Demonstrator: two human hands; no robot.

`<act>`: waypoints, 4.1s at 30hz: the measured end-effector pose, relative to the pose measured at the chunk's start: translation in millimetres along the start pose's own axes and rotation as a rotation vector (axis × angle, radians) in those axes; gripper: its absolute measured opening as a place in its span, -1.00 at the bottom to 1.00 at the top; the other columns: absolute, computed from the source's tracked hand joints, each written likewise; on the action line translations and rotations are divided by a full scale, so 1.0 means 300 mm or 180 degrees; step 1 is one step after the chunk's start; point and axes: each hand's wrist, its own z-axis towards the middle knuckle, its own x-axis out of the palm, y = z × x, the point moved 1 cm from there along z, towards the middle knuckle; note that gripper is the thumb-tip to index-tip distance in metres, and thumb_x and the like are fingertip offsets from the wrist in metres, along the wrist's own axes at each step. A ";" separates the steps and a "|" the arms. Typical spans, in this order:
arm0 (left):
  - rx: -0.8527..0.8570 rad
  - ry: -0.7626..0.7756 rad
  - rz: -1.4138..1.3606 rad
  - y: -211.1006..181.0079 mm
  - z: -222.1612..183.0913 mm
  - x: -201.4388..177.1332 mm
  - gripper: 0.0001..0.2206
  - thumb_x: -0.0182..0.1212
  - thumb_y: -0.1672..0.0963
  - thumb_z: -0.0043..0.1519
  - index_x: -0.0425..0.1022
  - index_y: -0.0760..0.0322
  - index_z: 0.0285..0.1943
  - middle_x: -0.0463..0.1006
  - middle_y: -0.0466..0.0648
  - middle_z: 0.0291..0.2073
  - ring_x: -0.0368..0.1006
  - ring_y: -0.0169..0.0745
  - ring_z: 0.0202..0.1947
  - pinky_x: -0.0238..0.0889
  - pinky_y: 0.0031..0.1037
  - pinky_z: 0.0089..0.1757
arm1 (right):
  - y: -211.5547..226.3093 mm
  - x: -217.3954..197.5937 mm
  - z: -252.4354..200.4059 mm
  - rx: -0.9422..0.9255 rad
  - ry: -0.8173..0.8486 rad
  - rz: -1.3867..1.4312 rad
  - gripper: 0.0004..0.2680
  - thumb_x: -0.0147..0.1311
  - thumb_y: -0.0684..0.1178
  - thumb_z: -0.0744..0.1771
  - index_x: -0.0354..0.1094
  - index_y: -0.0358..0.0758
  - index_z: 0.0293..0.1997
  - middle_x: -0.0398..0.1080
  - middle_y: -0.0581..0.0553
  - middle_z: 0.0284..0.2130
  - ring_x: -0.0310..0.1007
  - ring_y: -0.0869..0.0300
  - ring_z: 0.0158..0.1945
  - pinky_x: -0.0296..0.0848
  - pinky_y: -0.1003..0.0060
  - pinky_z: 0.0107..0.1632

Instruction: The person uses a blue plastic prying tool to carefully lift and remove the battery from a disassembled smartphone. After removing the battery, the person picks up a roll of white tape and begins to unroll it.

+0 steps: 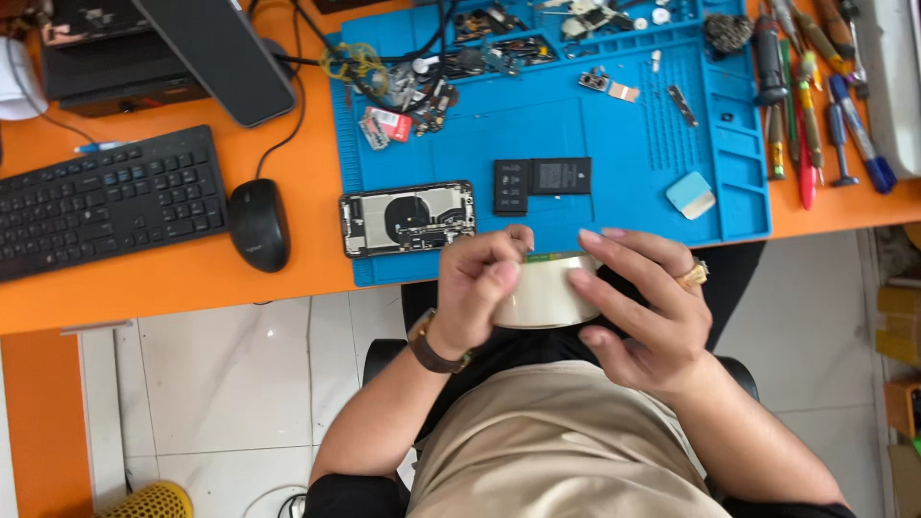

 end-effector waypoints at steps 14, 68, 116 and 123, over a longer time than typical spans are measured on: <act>0.0772 0.1493 0.1812 -0.035 -0.041 0.017 -0.71 -0.04 -0.11 0.51 0.29 0.07 0.04 0.54 -0.24 -0.14 0.55 -0.10 -0.07 -0.21 0.10 0.42 | -0.065 -0.111 -0.014 -0.0752 -0.0299 -0.0324 -0.91 0.14 -0.25 0.42 0.58 -0.23 -0.09 0.55 -0.43 -0.11 0.55 -0.17 -0.13 0.53 0.00 -0.10; 0.0109 0.0471 0.1600 -0.114 -0.055 0.158 -0.52 0.23 -0.20 0.32 0.56 0.16 0.08 0.16 0.10 0.45 0.26 0.13 0.47 0.27 -0.13 0.38 | -0.054 -0.002 -0.081 0.1317 0.0177 0.2757 -0.46 0.17 0.24 0.44 0.00 -0.06 0.57 0.12 -0.51 0.52 0.09 -0.32 0.69 0.35 -0.09 0.55; 0.0013 0.0358 0.1162 -0.080 -0.078 0.147 -0.76 0.28 0.04 0.37 0.56 0.32 -0.19 0.18 0.17 0.51 0.09 0.43 0.60 0.10 0.16 0.40 | -0.089 0.052 -0.108 0.0857 -0.0265 0.2186 -0.57 0.20 0.16 0.37 0.20 -0.42 0.20 0.26 -0.67 0.25 0.29 -0.44 0.42 0.34 -0.24 0.37; 0.0537 0.0593 0.1229 -0.075 -0.086 0.138 -0.80 0.34 0.08 0.32 0.58 0.35 -0.15 0.09 0.25 0.56 -0.06 0.56 0.65 0.01 0.24 0.47 | -0.089 0.043 -0.104 0.1091 -0.0168 0.2691 -0.43 0.27 0.20 0.30 0.07 -0.42 0.30 0.21 -0.65 0.32 0.24 -0.36 0.46 0.30 -0.17 0.38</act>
